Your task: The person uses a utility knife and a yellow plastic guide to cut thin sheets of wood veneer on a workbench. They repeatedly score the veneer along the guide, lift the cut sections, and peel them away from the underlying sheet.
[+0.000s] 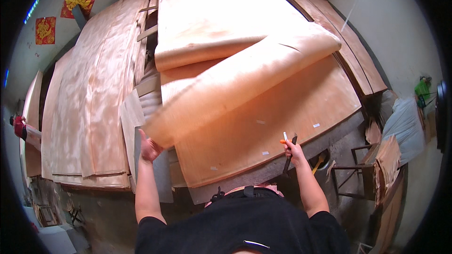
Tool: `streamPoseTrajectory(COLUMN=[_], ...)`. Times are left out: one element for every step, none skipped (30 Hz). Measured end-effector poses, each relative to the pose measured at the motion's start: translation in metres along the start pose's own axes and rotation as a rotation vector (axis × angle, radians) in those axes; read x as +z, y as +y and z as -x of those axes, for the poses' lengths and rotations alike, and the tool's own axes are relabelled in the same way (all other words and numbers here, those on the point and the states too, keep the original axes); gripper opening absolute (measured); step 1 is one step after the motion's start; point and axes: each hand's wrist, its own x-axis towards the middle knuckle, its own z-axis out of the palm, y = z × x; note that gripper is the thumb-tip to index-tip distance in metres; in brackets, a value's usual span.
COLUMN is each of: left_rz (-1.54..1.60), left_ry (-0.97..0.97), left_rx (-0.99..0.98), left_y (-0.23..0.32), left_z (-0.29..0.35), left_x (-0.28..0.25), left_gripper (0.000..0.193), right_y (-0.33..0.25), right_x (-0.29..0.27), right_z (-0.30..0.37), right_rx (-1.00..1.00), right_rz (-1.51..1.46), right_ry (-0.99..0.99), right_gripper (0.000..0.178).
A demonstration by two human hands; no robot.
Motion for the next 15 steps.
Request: streamPoseTrajectory(left_rz=[-0.046, -0.258, -0.473, -0.689, -0.925, -1.216, -1.504, -1.697, -1.777, -1.850, -1.916, -1.839, -1.749, -1.734, -1.719], left_ry=[0.055, -0.029, -0.116, -0.207, -0.231, -0.295, -0.342, -0.360, -0.337, -0.313, -0.289, -0.262, -0.231, -0.230, -0.225], left_rx=[-0.067, -0.246, -0.429, -0.612, -0.643, -0.618, -0.584, -0.595, -0.479, -0.359, -0.236, -0.035, 0.158, 0.199, 0.239], left_y=[-0.005, -0.012, -0.019, -0.024, -0.038, -0.046, -0.049, -0.055, -0.062, -0.067, -0.074, -0.087, -0.101, -0.116, -0.136], left_z=[0.004, 0.006, 0.004, 0.002, -0.003, -0.004, -0.003, -0.006, -0.011, -0.015, -0.021, -0.030, -0.041, -0.056, -0.068], left_x=[0.004, -0.001, -0.009, -0.016, 0.003, 0.025, 0.043, 0.051, 0.064, 0.077, 0.089, 0.087, 0.087, 0.105, 0.128], left_gripper=[0.072, 0.069, 0.066, 0.063, 0.057, 0.054, 0.051, 0.047, 0.047, 0.047, 0.047, 0.047, 0.048, 0.049, 0.051], right_y=[0.002, 0.003, 0.006, 0.005, 0.011, 0.013, 0.013, 0.012, 0.011, 0.007, 0.002, -0.001, -0.006, -0.016, -0.021], right_x=[-0.005, -0.008, -0.010, -0.012, -0.025, -0.031, -0.032, -0.034, -0.037, -0.041, -0.044, -0.044, -0.043, -0.041, -0.045], right_z=[0.007, 0.016, 0.026, 0.032, 0.039, 0.049, 0.052, 0.056, 0.064, 0.072, 0.081, 0.084, 0.088, 0.096, 0.100], right_rx=[-0.012, -0.019, -0.026, -0.029, -0.059, -0.071, -0.065, -0.068, -0.083, -0.079, -0.073, -0.092, -0.110, -0.124, -0.141], right_rz=[-0.009, -0.017, -0.030, -0.018, -0.020, 0.007, 0.033, 0.073, 0.089, 0.116, 0.143, 0.199, 0.256, 0.340, 0.390], right_ry=[0.016, 0.031, 0.048, 0.052, 0.076, 0.111, 0.128, 0.149, 0.159, 0.171, 0.182, 0.176, 0.168, 0.170, 0.142], right_gripper=[0.025, 0.025, 0.025, 0.025, 0.025, 0.025, 0.024, 0.024, 0.024, 0.024, 0.024, 0.024, 0.024, 0.024, 0.024])
